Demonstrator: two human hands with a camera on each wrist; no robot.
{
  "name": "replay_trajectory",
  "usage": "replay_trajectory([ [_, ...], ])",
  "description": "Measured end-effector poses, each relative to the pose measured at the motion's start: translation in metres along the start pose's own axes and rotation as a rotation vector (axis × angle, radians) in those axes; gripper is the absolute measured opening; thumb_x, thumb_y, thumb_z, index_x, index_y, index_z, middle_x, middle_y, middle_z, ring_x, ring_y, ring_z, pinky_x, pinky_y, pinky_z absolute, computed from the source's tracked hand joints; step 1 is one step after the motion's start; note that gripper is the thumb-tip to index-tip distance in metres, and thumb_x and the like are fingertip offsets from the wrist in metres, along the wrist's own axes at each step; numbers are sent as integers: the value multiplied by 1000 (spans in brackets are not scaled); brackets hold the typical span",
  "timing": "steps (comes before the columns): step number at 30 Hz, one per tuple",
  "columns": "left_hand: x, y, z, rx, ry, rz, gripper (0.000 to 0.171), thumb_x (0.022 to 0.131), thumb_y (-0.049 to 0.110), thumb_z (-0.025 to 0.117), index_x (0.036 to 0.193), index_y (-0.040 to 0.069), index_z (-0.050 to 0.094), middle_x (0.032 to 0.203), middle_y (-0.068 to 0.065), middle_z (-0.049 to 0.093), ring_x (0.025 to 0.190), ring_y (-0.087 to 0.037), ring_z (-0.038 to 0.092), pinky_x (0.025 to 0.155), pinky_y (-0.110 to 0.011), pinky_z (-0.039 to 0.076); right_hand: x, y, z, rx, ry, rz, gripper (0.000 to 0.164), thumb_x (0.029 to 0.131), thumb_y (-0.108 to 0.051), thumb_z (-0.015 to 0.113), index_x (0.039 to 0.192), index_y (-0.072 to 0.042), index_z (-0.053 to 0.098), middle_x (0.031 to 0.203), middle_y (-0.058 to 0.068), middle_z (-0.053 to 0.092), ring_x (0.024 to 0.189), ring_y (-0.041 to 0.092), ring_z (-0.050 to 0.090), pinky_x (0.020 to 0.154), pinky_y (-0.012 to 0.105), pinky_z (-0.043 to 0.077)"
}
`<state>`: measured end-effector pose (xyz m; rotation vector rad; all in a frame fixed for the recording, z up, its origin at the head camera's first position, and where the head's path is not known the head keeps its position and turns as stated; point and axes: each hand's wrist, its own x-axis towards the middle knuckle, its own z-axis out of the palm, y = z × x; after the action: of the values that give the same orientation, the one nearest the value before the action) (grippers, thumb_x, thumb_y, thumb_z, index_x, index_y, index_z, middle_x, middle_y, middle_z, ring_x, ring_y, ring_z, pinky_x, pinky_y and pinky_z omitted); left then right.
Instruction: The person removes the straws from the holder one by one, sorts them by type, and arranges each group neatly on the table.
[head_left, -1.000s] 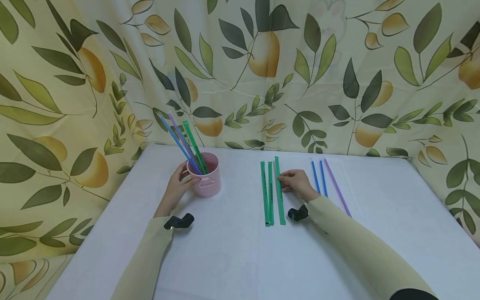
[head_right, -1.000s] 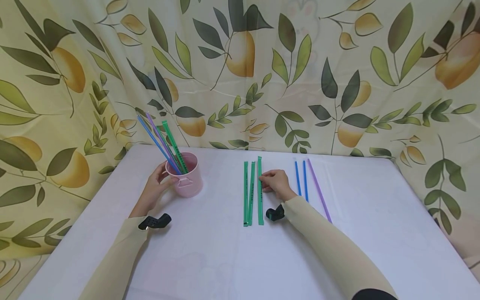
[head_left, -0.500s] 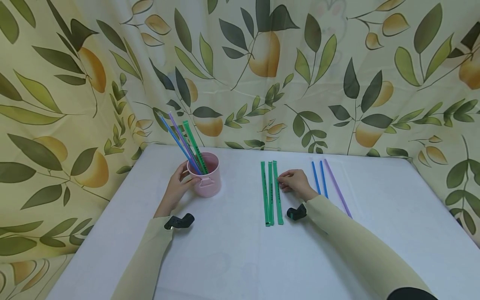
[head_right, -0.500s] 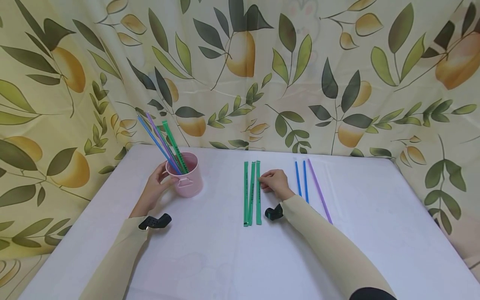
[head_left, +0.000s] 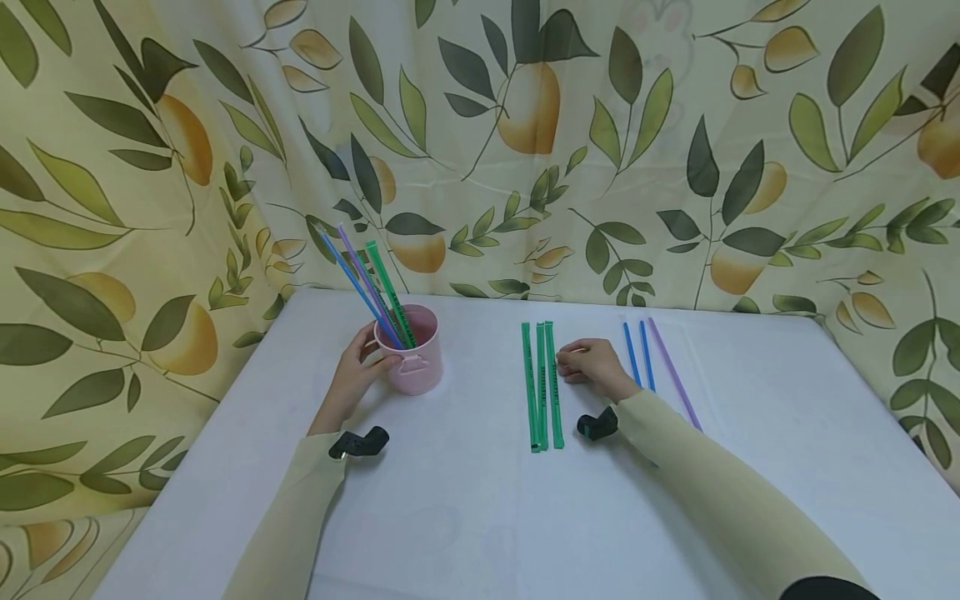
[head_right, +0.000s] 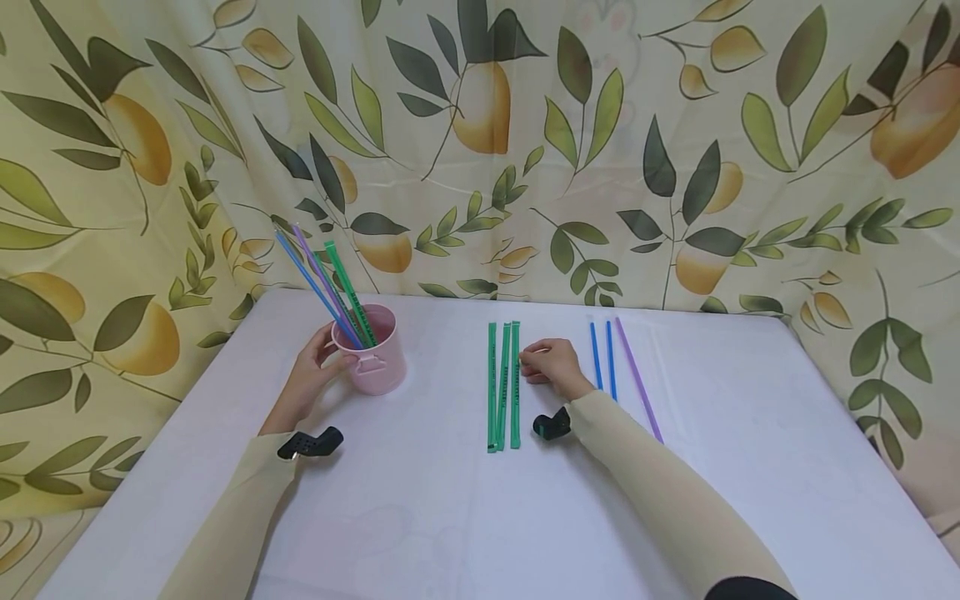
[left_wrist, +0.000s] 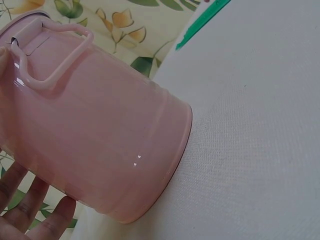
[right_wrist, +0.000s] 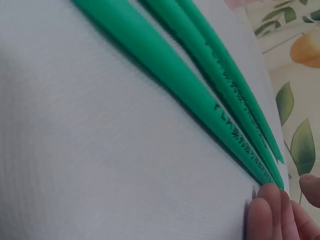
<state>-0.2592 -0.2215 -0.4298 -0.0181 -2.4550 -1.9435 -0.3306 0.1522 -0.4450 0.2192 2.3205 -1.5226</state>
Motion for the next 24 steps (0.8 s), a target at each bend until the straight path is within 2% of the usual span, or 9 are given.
replay_trajectory([
  [6, -9, 14, 1, 8, -3, 10, 73, 89, 15, 65, 148, 8, 23, 153, -16, 26, 139, -35, 29, 116, -48, 31, -3, 2, -7, 94, -63, 9, 40, 92, -18, 59, 126, 3, 51, 92, 4, 68, 73, 8, 67, 71, 21, 59],
  [10, -11, 16, 1, 4, -6, 12, 73, 89, 15, 65, 148, 8, 23, 153, -16, 26, 140, -34, 28, 116, -48, 30, -6, 3, -11, 139, -89, 3, 46, 93, -22, 58, 132, 1, 46, 116, 14, 64, 80, 7, 67, 78, 22, 58],
  [13, -11, 15, 1, 3, -5, 15, 73, 88, 15, 65, 148, 8, 23, 153, -16, 26, 140, -34, 29, 116, -47, 30, -7, 3, -12, 143, -67, -24, 50, 94, -27, 57, 135, -2, 45, 129, 18, 58, 87, 8, 68, 82, 23, 58],
  [17, -10, 13, 1, 4, -5, 16, 73, 88, 15, 65, 148, 8, 23, 153, -15, 27, 139, -34, 29, 116, -47, 30, -8, 2, -13, 126, -16, -129, 50, 94, -30, 56, 135, -3, 46, 132, 21, 55, 95, 11, 69, 86, 28, 57],
  [20, -10, 14, 1, 5, -6, 14, 73, 89, 16, 65, 148, 8, 23, 153, -15, 26, 140, -34, 28, 116, -47, 30, -10, 2, -14, 93, 20, -246, 48, 94, -27, 57, 133, 0, 47, 126, 21, 59, 92, 9, 69, 86, 32, 57],
  [22, -10, 14, 1, -1, -7, 14, 74, 88, 15, 65, 148, 8, 23, 153, -15, 26, 140, -34, 28, 116, -47, 30, -11, 1, -13, 83, 48, -316, 46, 93, -25, 59, 130, 1, 49, 116, 17, 64, 87, 6, 69, 85, 32, 58],
  [24, -10, 15, 1, -5, -8, 13, 73, 88, 15, 65, 148, 8, 23, 153, -15, 26, 140, -34, 28, 117, -47, 30, -13, 1, -13, 73, 72, -382, 45, 91, -24, 61, 127, 2, 51, 105, 7, 67, 82, 1, 67, 81, 29, 59],
])
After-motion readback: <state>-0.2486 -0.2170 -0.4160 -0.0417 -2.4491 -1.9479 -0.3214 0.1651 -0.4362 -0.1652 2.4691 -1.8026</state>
